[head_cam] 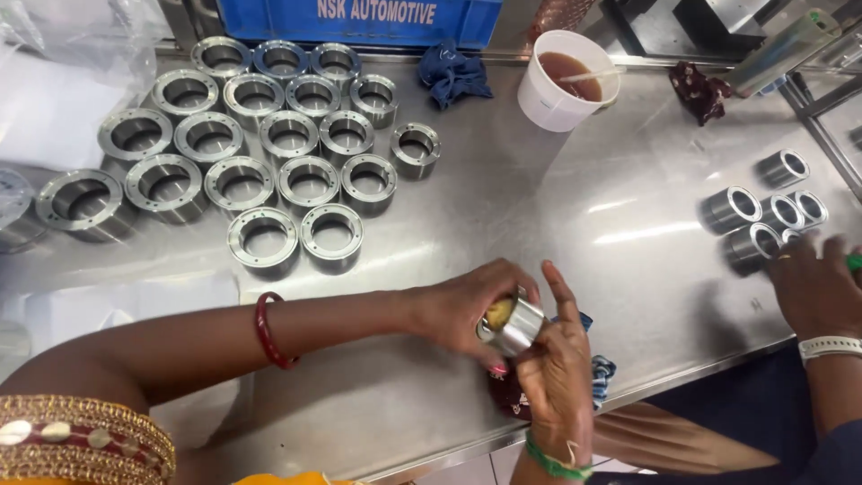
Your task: Wiping metal rings with a sponge and placing them into individual plastic bags.
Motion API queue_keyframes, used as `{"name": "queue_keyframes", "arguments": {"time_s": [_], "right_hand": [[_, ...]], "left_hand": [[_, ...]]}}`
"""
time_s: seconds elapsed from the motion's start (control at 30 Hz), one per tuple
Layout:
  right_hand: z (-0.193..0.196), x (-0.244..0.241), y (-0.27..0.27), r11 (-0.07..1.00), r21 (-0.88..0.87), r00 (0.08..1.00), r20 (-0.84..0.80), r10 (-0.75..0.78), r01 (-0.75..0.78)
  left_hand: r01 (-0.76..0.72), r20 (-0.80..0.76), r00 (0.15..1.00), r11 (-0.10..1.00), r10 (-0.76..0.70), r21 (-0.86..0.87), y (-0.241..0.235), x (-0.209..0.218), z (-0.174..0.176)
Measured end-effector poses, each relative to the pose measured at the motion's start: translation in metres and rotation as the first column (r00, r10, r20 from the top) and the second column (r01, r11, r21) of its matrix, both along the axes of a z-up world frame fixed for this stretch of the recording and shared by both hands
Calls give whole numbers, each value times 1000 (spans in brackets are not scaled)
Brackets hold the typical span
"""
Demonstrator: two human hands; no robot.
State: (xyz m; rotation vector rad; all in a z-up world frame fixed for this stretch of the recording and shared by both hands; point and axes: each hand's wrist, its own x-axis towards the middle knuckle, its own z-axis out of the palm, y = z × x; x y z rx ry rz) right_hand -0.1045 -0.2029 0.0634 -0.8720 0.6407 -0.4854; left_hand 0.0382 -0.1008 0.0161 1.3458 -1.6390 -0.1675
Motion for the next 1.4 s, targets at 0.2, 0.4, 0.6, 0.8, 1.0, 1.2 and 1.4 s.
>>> {"name": "queue_keyframes", "arguments": {"time_s": [0.2,0.4,0.6,0.8,1.0,1.2,1.4], "right_hand": [[-71,-12,-39,950,-310,984,162,78,-25],[-57,4,-38,939,-333,994,-19,-104,91],[-57,3,-35,939,-335,994,-38,-103,84],[-81,-3,-49,916,-393,997,22,-78,81],[-62,30,-43,906,-399,975,-212,61,-143],[-41,127,-68,391,-672,762,-437,477,-630],[-28,292,-158,-431,-900,981,-137,135,-66]], "left_hand": [[-127,86,991,923,103,362,-23,43,-9],[-582,606,742,725,288,368,-50,126,-13],[-705,703,651,574,288,417,-18,171,-10],[-755,770,516,623,376,202,-10,157,-43],[-411,304,902,830,308,378,128,13,15],[-502,63,811,637,581,586,237,-70,-9],[-493,36,823,683,566,540,230,-105,-42]]}}
